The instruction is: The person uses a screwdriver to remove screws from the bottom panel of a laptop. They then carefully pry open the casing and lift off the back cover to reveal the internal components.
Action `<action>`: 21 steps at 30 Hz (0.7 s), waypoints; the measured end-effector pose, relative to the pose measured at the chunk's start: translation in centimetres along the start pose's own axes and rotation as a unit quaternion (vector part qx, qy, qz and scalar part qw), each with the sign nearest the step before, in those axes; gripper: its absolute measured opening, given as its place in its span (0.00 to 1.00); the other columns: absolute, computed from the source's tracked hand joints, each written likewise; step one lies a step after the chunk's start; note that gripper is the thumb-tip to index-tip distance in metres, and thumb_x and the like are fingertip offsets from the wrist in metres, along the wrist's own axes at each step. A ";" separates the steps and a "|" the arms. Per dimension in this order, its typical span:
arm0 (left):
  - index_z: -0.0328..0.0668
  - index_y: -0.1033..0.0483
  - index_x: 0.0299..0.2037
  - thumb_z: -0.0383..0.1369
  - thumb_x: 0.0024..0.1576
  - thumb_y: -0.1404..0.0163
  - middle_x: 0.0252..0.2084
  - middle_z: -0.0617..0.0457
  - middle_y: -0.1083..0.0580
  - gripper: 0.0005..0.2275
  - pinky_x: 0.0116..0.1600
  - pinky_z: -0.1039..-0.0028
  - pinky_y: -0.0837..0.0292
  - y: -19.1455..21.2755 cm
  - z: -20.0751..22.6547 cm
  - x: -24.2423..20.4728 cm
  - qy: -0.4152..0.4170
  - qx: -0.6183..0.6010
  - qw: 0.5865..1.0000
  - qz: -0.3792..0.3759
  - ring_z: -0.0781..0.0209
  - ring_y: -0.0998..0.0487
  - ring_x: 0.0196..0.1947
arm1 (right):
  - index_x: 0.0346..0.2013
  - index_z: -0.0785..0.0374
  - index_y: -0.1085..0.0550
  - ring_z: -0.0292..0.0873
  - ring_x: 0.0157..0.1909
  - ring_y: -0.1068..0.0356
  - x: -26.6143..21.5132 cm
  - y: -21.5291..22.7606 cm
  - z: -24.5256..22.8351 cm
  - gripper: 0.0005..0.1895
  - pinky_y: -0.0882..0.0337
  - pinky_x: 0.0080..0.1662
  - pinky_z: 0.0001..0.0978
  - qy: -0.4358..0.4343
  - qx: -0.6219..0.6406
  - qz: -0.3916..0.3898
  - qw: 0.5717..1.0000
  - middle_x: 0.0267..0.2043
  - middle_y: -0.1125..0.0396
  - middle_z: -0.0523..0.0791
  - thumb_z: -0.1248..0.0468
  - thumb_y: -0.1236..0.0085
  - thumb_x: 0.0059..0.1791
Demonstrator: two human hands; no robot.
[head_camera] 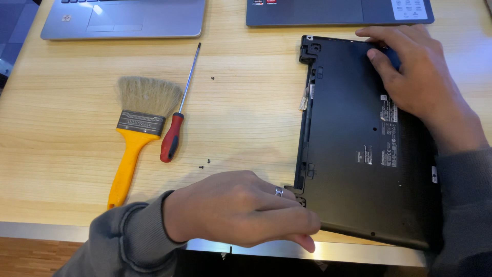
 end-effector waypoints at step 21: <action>0.41 0.38 0.26 0.32 0.65 0.53 0.19 0.53 0.42 0.14 0.24 0.67 0.47 -0.5 -0.6 0.4 0.134 0.094 0.983 0.087 0.55 0.41 0.17 | 0.68 0.72 0.27 0.64 0.58 0.37 -0.4 0.2 0.0 0.20 0.40 0.58 0.54 0.023 0.014 0.021 0.999 0.58 0.30 0.61 0.74 0.46 0.61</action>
Point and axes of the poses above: each hand's wrist, its own x-axis towards the middle knuckle, its own y-axis out of the back of the hand, z = x × y, the point moved 9 cm from there along x, towards the middle knuckle
